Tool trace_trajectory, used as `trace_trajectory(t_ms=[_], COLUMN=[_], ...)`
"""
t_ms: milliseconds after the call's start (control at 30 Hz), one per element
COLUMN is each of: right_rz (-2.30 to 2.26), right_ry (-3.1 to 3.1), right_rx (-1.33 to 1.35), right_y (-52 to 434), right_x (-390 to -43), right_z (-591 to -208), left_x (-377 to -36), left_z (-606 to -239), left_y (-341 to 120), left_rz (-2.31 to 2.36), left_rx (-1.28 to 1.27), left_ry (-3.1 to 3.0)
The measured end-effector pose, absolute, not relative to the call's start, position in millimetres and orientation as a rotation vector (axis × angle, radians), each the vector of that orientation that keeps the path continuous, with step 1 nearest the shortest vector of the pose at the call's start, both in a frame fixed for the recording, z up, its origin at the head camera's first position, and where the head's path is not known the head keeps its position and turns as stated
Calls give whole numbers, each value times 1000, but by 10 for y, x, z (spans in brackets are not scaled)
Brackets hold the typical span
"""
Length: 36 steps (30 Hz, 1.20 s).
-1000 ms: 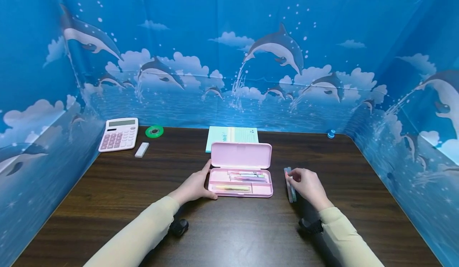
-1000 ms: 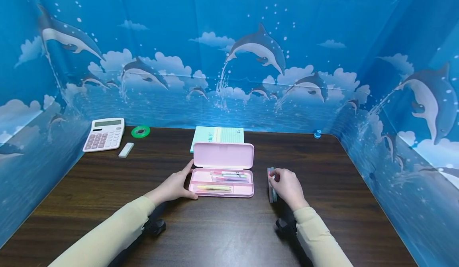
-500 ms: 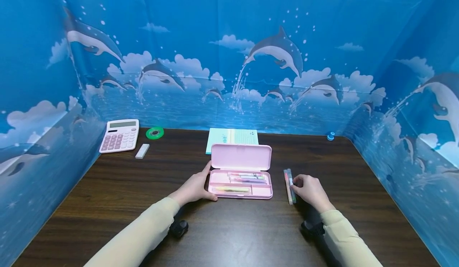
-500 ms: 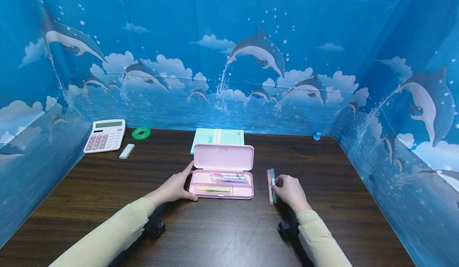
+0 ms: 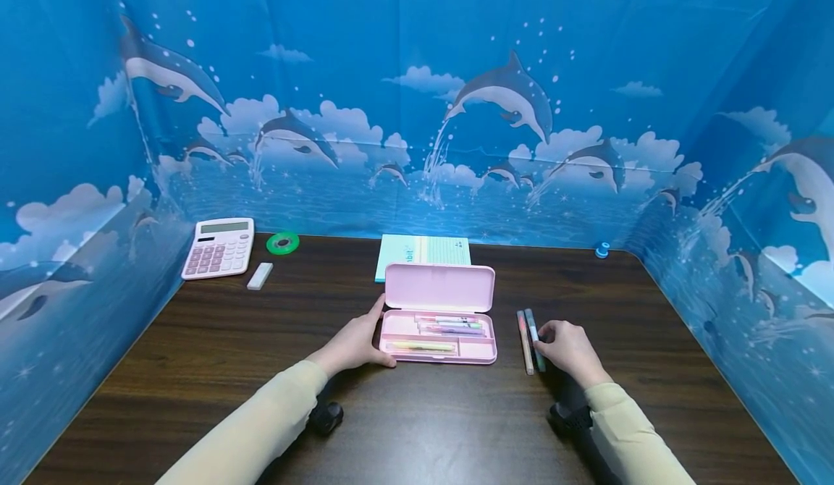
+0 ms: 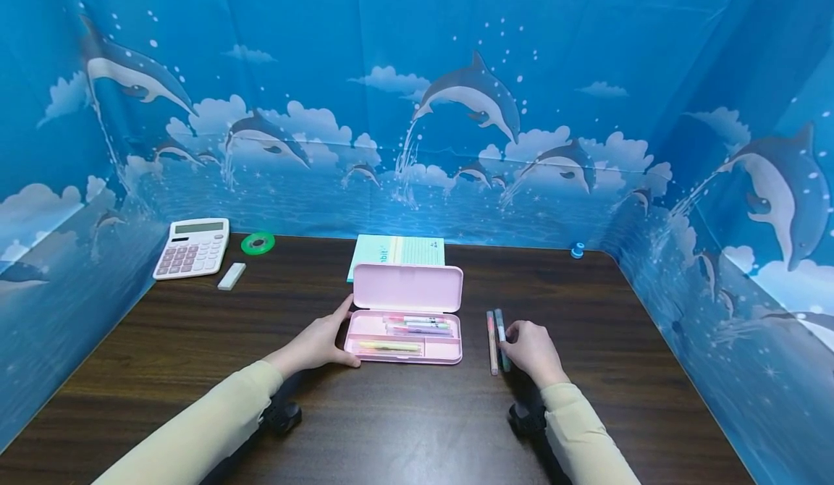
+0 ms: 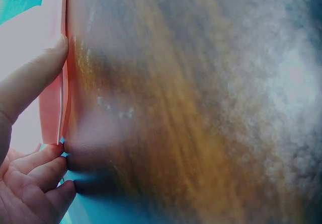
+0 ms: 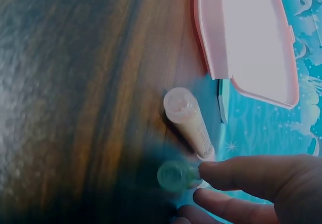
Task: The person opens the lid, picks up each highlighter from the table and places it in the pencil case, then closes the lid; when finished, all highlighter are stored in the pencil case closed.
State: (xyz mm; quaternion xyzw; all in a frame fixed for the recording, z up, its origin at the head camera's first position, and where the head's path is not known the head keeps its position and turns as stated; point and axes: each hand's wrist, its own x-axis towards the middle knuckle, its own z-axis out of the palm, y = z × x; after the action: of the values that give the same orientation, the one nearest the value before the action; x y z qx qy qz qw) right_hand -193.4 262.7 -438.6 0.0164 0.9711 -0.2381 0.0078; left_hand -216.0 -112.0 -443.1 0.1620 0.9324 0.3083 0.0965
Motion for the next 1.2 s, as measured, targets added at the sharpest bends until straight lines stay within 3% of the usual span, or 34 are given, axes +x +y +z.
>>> trace_trajectory(t_ms=[500, 1200], right_rz=[-810, -781], right_ry=[3022, 3132], right_rx=[155, -38], right_y=[2703, 2434], right_x=[-1895, -1919], right_z=[-4387, -4263], left_x=[-2154, -2155], left_z=[-4446, -4428], left_y=[-1120, -1120], left_rz=[914, 898], left_rx=[484, 479], left_ry=[2755, 2763])
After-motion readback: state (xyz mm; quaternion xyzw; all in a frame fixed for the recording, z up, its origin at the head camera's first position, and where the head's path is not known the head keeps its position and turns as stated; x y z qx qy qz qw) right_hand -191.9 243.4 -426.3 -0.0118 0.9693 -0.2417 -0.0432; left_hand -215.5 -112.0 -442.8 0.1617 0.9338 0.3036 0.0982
